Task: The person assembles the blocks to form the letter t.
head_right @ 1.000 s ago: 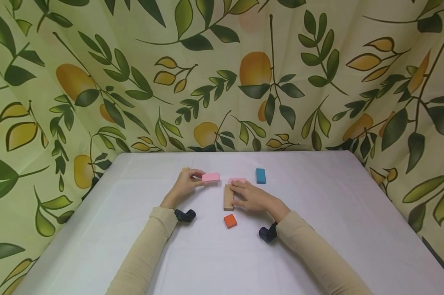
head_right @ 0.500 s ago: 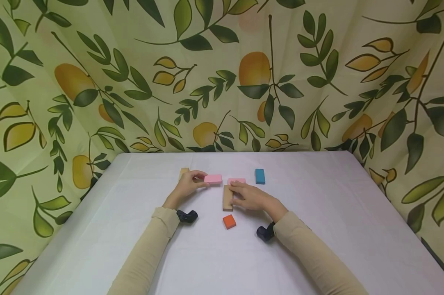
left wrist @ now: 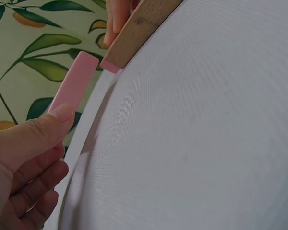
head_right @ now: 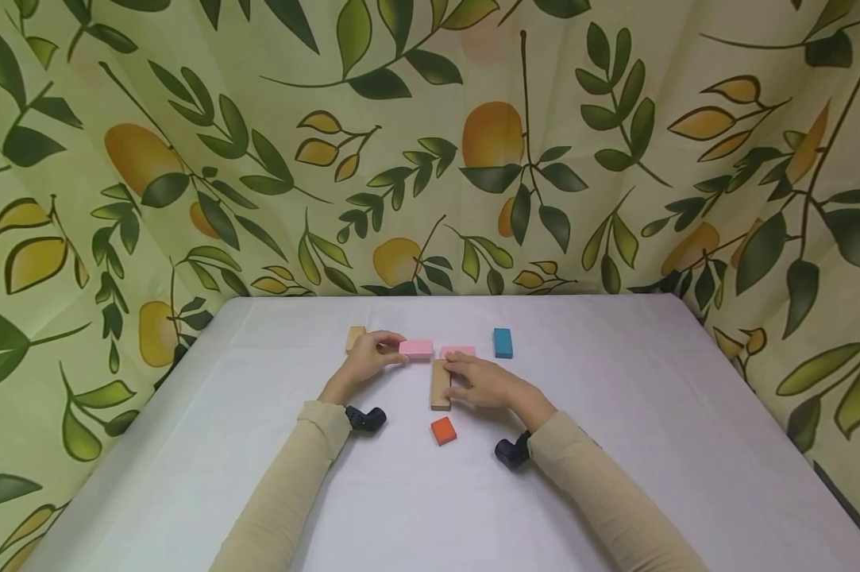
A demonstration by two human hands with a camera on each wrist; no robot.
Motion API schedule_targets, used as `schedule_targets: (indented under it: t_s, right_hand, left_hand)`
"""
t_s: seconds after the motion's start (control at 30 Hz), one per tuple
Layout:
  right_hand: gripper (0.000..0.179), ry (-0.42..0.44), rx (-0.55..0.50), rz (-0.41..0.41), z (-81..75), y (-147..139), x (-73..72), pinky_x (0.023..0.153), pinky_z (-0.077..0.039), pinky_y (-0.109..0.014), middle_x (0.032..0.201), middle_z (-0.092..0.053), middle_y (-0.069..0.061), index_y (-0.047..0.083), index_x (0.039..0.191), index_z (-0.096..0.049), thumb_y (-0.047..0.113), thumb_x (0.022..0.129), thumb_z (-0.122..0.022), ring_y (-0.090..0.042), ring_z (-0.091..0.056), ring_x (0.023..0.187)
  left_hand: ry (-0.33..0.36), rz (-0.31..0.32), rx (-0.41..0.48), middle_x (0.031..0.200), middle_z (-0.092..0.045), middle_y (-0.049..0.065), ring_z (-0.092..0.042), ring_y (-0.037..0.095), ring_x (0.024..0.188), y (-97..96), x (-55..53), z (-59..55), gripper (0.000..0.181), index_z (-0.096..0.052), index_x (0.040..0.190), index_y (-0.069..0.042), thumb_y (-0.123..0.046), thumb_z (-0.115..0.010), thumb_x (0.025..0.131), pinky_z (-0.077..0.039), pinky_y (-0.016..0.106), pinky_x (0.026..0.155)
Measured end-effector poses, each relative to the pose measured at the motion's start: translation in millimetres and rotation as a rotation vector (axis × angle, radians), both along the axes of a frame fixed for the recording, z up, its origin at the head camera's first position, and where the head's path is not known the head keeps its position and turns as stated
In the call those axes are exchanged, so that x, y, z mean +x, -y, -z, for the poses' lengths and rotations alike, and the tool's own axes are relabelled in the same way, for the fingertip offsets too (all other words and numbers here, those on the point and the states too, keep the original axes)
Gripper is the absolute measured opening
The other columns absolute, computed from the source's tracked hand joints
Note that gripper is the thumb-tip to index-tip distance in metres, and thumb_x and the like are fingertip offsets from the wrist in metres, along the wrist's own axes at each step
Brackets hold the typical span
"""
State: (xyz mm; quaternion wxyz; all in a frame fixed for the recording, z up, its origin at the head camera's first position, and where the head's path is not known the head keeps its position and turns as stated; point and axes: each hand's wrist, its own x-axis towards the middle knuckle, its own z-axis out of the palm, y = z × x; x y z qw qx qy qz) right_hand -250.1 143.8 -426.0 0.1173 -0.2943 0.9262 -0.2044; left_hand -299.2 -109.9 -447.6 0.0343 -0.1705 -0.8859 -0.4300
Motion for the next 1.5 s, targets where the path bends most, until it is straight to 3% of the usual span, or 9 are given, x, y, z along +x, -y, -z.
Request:
schedule_targets:
  t_s: [0.33,0.57,0.87,1.17,1.5]
  right_hand:
    - [0.063,0.009,0.005,0.002,-0.1,1.0,-0.4,0.116,-0.03,-0.054,0.155,-0.036,-0.018,0.002,0.144,-0.043,0.039,0.094,-0.058,-0.038,-0.033,0.144]
    - [0.057,-0.025,0.044,-0.006,-2.3,2.1,-2.4,0.115,-0.031,-0.052,0.154,-0.037,-0.018,0.003,0.143,-0.044,0.034,0.096,-0.056,-0.037,-0.034,0.144]
    - [0.053,-0.06,0.078,0.003,-3.2,4.8,-2.6,0.114,-0.034,-0.051,0.152,-0.04,-0.018,0.002,0.142,-0.046,0.032,0.098,-0.053,-0.036,-0.037,0.142]
    - [0.052,-0.076,0.087,0.005,-3.1,5.4,-1.5,0.113,-0.035,-0.051,0.151,-0.042,-0.019,0.001,0.141,-0.047,0.031,0.098,-0.053,-0.036,-0.039,0.141]
    - [0.052,-0.064,0.075,0.007,-2.3,6.1,-1.0,0.112,-0.036,-0.051,0.151,-0.041,-0.02,0.001,0.141,-0.047,0.029,0.098,-0.055,-0.037,-0.04,0.14]
  left_hand:
    - [0.038,0.003,0.0,0.108,-0.072,0.015,-0.064,0.026,0.102,-3.1,-0.8,0.8,0.034,-0.07,0.109,-0.003,-0.016,-0.079,0.079,-0.051,0.036,0.09]
    - [-0.028,0.077,0.036,0.1,-0.072,0.008,-0.064,0.016,0.093,1.8,-10.6,12.2,0.036,-0.072,0.105,-0.008,-0.031,-0.08,0.078,-0.051,0.027,0.083]
    - [0.019,0.006,-0.01,0.104,-0.071,0.015,-0.064,0.026,0.099,-5.5,-4.0,3.9,0.031,-0.07,0.107,-0.002,-0.015,-0.078,0.079,-0.052,0.035,0.088]
    - [0.046,-0.006,-0.009,0.105,-0.071,0.015,-0.064,0.026,0.101,-9.0,-2.2,2.0,0.032,-0.071,0.107,-0.003,-0.015,-0.079,0.078,-0.051,0.037,0.09]
    - [0.018,0.008,-0.027,0.104,-0.071,0.015,-0.064,0.026,0.1,-11.0,-2.4,2.2,0.032,-0.071,0.106,-0.002,-0.014,-0.079,0.078,-0.051,0.039,0.093]
